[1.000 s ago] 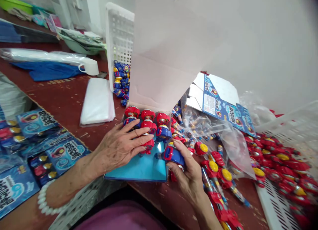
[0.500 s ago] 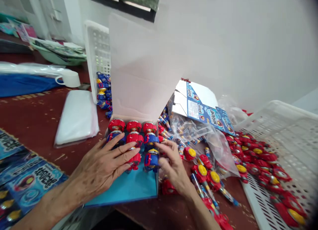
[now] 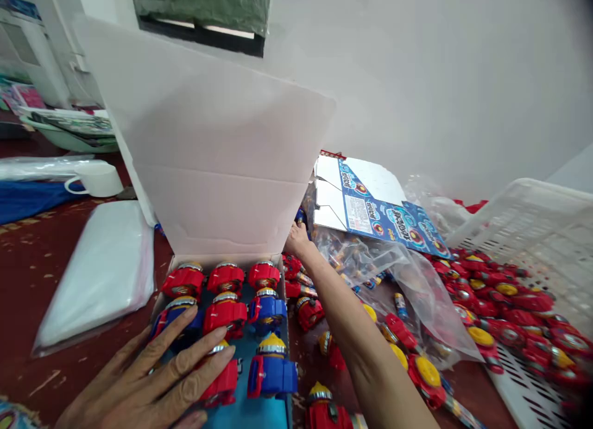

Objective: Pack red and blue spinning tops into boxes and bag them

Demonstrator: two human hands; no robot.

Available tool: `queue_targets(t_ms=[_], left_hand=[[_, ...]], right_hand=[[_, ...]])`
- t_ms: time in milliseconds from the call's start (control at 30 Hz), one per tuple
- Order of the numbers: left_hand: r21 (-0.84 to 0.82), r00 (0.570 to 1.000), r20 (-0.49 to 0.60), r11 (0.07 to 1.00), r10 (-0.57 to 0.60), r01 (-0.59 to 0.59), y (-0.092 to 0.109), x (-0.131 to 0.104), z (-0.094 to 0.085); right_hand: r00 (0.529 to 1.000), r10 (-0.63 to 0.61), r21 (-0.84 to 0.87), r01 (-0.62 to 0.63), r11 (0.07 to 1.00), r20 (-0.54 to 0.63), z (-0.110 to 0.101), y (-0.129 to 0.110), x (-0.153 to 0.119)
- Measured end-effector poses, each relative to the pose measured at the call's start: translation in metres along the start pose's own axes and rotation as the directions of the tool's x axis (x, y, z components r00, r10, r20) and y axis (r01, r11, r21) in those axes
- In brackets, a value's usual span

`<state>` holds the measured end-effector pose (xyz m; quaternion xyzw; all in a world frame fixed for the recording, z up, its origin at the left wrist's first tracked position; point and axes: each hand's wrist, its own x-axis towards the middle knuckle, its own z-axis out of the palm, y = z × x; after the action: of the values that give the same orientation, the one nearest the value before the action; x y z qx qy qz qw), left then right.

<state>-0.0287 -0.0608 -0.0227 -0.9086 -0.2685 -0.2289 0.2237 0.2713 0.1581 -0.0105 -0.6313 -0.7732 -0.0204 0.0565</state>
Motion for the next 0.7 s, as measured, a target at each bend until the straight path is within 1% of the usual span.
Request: queue_targets(t_ms=[67,100,200,267,367,433,500,567,600,667,700], left_hand=[[0.007,1.000,0.005,1.000,0.014,-0.015,-0.002,-0.002,0.002],[0.008,1.000,0.012,1.000,0.019,-0.019,-0.002,-0.002,0.002],[0.000,1.000,0.016,1.000,-0.010,0.010,0.000,-0.001,0.000],[-0.015,0.999,0.021,0.999,-0.035,0.035,0.002,0.000,-0.003],[-0.036,0.997,0.047,0.997,-0.065,0.067,0.007,0.002,-0.008],[-0.060,0.994,0.040,0.993,-0.097,0.099,0.009,0.003,-0.011],[-0.095,0.990,0.030,0.985,-0.140,0.142,0.011,0.006,-0.013],[-0.119,0.984,0.026,0.977,-0.175,0.177,0.012,0.012,-0.018],[-0.119,0.981,0.017,0.974,-0.192,0.192,0.013,0.015,-0.021],[-0.115,0.975,-0.073,0.973,-0.211,0.202,0.019,0.022,-0.032],[-0.138,0.963,-0.133,0.966,-0.235,0.217,0.024,0.026,-0.038]], right_hand=[[0.995,-0.019,-0.076,0.026,0.997,0.094,0.004,0.005,0.002],[0.993,-0.021,-0.106,0.033,0.994,0.119,0.005,0.009,-0.001],[0.993,0.003,-0.171,0.018,0.985,0.119,0.004,0.024,-0.021],[0.996,0.054,-0.193,-0.038,0.981,0.074,0.000,0.034,-0.040],[0.989,0.142,-0.174,-0.146,0.974,-0.036,-0.008,0.047,-0.072],[0.976,0.176,-0.117,-0.190,0.975,-0.125,-0.016,0.054,-0.096],[0.961,0.172,-0.029,-0.183,0.983,-0.215,-0.027,0.055,-0.122],[0.944,0.148,0.055,-0.137,0.989,-0.294,-0.040,0.047,-0.152],[0.936,0.125,0.103,-0.096,0.990,-0.330,-0.047,0.039,-0.169],[0.913,0.059,0.234,0.041,0.971,-0.404,-0.062,0.013,-0.204],[0.893,0.013,0.348,0.162,0.923,-0.449,-0.068,-0.004,-0.222]])
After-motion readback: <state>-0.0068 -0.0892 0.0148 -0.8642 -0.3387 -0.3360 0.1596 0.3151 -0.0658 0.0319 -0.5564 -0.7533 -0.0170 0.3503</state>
